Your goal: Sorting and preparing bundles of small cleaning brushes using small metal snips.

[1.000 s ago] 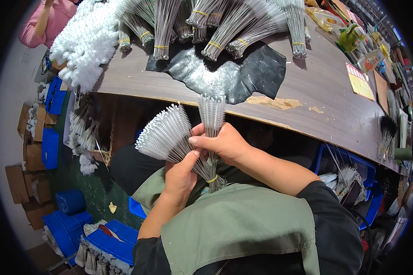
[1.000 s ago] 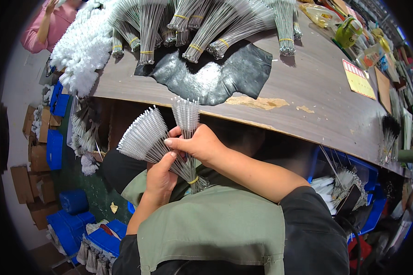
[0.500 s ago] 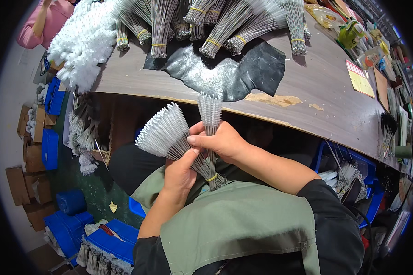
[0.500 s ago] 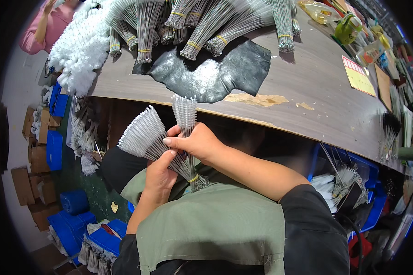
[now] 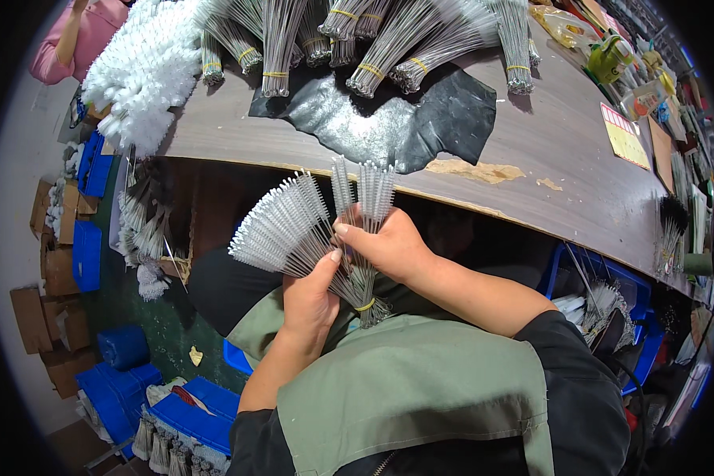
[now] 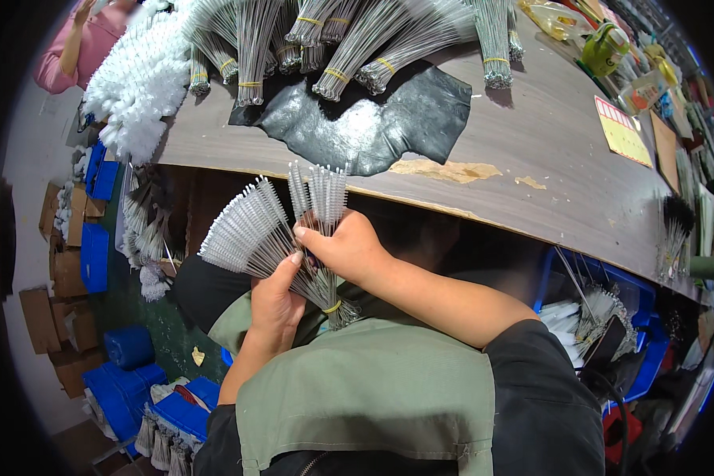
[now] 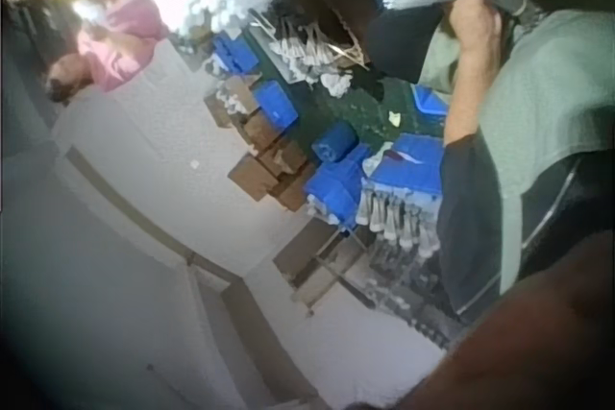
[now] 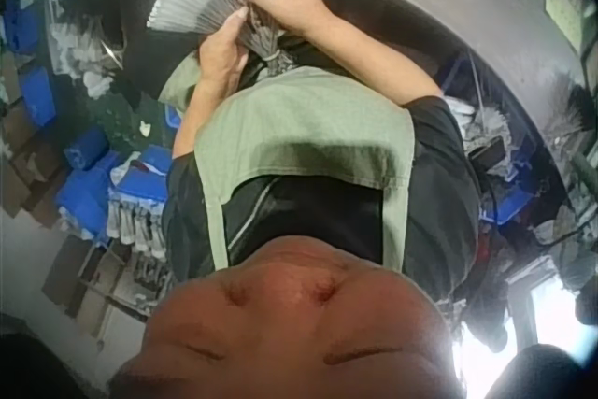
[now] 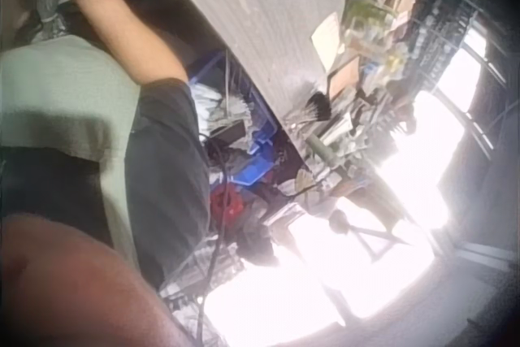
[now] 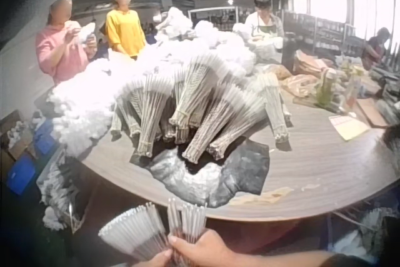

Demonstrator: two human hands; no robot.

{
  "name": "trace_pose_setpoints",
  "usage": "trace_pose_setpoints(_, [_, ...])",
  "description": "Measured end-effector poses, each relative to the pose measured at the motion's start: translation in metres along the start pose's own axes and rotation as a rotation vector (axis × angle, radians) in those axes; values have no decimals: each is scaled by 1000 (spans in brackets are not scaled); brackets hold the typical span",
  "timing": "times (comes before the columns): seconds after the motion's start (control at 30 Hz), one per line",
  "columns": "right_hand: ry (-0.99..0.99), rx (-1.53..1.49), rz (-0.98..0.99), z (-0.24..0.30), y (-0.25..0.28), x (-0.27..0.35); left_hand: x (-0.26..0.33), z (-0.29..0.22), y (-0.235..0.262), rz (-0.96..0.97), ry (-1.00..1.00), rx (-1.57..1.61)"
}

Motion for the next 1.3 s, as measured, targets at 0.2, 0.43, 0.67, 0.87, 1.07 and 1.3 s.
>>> trace_pose_setpoints(0.2, [-66,-116,-10,-4,0,1,2,1,0,-9,-8,-15])
trace_pose_setpoints(0.43, [-168,-383,-4,0,-6,0,-2,-1,-10,49,-47,-85])
trace_pose_setpoints(0.67, [-120,-364,-88,1,-4,1,-1,-2,-10,76,-84,-96])
trace_pose_setpoints(0.87, [-4,-114,-31,-3,-1,2,1,-2,-12,49,-64,-50])
trace_pose_setpoints(1.07, [-92,-235,-10,-2,-2,4,3,-3,-9,37,-46,-64])
trace_pose_setpoints(1.3, [-2,-173,28,7,-4,11,4,1,5,64,-26,-64])
Point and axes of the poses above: each hand's wrist, its own x-axis away from the middle knuckle, its own y-axis out of the back of the hand, z = x × y, the point moved 2 cm from there along -x, towards the middle knuckle, and after that the axes turned 13 degrees about y, right-handed, at the moved point
